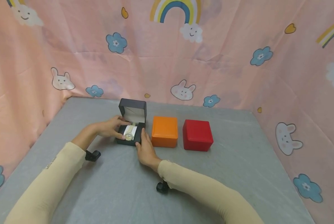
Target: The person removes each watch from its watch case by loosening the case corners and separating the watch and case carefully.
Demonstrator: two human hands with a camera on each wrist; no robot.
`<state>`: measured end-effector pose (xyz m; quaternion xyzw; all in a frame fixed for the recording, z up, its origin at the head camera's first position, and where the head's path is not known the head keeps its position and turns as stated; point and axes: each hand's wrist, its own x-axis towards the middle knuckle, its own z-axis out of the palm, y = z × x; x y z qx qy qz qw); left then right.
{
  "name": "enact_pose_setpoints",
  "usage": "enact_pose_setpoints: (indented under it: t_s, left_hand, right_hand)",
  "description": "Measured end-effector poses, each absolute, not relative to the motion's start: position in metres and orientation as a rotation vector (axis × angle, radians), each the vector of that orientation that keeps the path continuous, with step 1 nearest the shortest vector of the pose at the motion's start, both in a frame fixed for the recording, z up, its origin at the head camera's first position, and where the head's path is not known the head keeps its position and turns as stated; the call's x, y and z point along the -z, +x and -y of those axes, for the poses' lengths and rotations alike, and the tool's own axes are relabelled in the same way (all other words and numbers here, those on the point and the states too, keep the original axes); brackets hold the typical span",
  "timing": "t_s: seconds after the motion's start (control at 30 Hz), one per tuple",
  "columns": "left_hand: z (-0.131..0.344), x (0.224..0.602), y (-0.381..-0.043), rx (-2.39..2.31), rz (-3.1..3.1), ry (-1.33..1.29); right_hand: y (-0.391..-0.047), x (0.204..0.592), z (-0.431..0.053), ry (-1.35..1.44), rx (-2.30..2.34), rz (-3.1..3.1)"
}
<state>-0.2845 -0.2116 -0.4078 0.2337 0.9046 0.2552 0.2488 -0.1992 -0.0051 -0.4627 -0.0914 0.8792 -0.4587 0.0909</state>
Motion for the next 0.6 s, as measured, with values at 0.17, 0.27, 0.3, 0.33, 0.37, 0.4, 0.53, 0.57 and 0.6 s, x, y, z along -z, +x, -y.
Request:
enact_pose_setpoints:
  t_s: [0.17, 0.27, 0.3, 0.33, 0.37, 0.4, 0.53, 0.57, 0.6]
  left_hand:
    - [0.214, 0.413, -0.284, -0.75, -2.471, 0.673]
    - [0.217, 0.418, -0.283, -0.799, -2.472, 0.683]
    - [0.218, 0.42, -0.283, -0.813, -2.472, 0.685]
    - [0.218, 0.421, -0.282, -0.826, -2.469, 0.683]
    - [0.219, 0.422, -0.282, -0.838, -2.467, 0.687]
    - [0.219, 0.423, -0.282, -0.848, -2.464, 0.69]
    - [0.219, 0.421, -0.281, -0.865, -2.45, 0.706]
    - [0.218, 0.42, -0.281, -0.863, -2.446, 0.709]
    - [0.218, 0.419, -0.281, -0.86, -2.442, 0.709]
  right_hand:
    - [-0.199, 0.463, 0.004, -0.29, 1.356, -2.612]
    - [-0.199, 0.464, 0.004, -0.298, 1.363, -2.621]
    - [-0.199, 0.464, 0.004, -0.299, 1.363, -2.624]
    - [-0.199, 0.464, 0.004, -0.298, 1.365, -2.625]
    - [-0.2, 0.464, 0.004, -0.297, 1.363, -2.626]
    - [-0.199, 0.464, 0.004, -0.295, 1.362, -2.626]
    - [-0.199, 0.463, 0.005, -0.295, 1.361, -2.633]
    - [-0.199, 0.463, 0.005, -0.293, 1.36, -2.632]
    - [-0.198, 0.462, 0.005, -0.291, 1.363, -2.63]
